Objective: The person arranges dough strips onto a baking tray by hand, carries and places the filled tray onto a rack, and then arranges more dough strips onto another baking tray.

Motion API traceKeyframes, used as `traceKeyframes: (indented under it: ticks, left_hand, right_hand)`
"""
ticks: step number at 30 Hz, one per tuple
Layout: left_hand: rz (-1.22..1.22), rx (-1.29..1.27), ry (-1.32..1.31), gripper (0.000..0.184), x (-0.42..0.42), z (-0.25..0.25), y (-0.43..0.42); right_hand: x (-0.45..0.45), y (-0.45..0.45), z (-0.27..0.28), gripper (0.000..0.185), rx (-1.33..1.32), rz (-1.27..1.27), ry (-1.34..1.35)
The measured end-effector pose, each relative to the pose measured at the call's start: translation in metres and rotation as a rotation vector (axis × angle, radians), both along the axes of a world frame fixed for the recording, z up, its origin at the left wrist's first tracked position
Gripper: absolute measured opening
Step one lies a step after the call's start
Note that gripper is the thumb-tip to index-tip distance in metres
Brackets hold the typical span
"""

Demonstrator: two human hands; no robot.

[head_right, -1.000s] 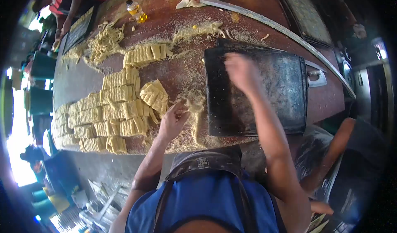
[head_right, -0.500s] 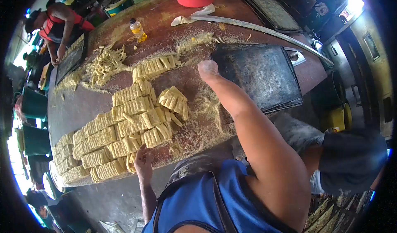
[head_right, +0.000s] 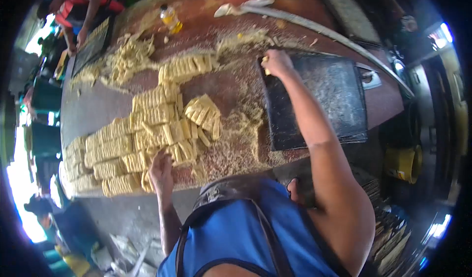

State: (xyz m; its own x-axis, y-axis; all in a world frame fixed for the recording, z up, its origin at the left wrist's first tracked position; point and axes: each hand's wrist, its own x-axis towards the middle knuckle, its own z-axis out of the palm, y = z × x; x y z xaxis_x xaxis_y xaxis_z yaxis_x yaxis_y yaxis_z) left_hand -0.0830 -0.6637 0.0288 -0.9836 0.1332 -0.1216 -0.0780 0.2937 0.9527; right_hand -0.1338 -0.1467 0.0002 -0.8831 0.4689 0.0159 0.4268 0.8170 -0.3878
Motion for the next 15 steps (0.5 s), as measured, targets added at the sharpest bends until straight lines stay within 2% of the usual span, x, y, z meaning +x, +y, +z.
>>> traceKeyframes:
  ticks: [1, 2, 4, 6, 7, 8, 10, 11, 13, 14, 15]
  left_hand:
    - [-0.028, 0.019, -0.005, 0.036, 0.002, 0.002, 0.009]
    - [-0.06, 0.039, -0.01, 0.036, 0.003, 0.004, 0.015]
    - [-0.129, -0.146, -0.039, 0.039, -0.006, 0.004, 0.023]
    - [-0.203, -0.204, -0.011, 0.043, -0.029, 0.01, 0.036]
    - [-0.304, -0.337, 0.037, 0.047, -0.043, 0.023, 0.05]
    - [-0.408, -0.466, 0.096, 0.052, -0.061, 0.033, 0.065]
    - [-0.601, -0.738, 0.226, 0.075, -0.099, 0.026, 0.09]
    - [-0.617, -0.733, 0.246, 0.075, -0.116, 0.019, 0.103]
    - [-0.902, -0.981, 0.523, 0.088, -0.139, -0.001, 0.125]
    - [-0.912, -0.964, 0.55, 0.088, -0.145, -0.013, 0.129]
    - [-0.982, -0.933, 0.452, 0.093, -0.152, -0.026, 0.134]
  right_hand:
    - [0.003, -0.003, 0.009, 0.053, -0.075, -0.067, -0.085]
    - [0.012, -0.018, 0.023, 0.049, 0.013, -0.082, 0.046]
    - [0.025, -0.044, 0.034, 0.039, -0.162, -0.139, 0.236]
    - [0.051, -0.104, 0.052, 0.032, -1.007, -0.214, 0.169]
    - [0.065, -0.112, 0.018, 0.03, -1.363, -0.063, 0.043]
    - [0.08, -0.136, -0.006, 0.031, -1.505, -0.112, -0.051]
    - [0.094, -0.188, 0.005, 0.029, -1.78, -0.354, -0.107]
    - [0.085, -0.203, -0.014, 0.029, -1.777, -0.36, -0.078]
    - [0.068, -0.228, -0.064, 0.028, -1.879, -0.469, 0.218]
    - [0.06, -0.237, -0.053, 0.028, -1.862, -0.473, 0.249]
    - [0.05, -0.245, -0.036, 0.026, -1.78, -0.512, 0.202]
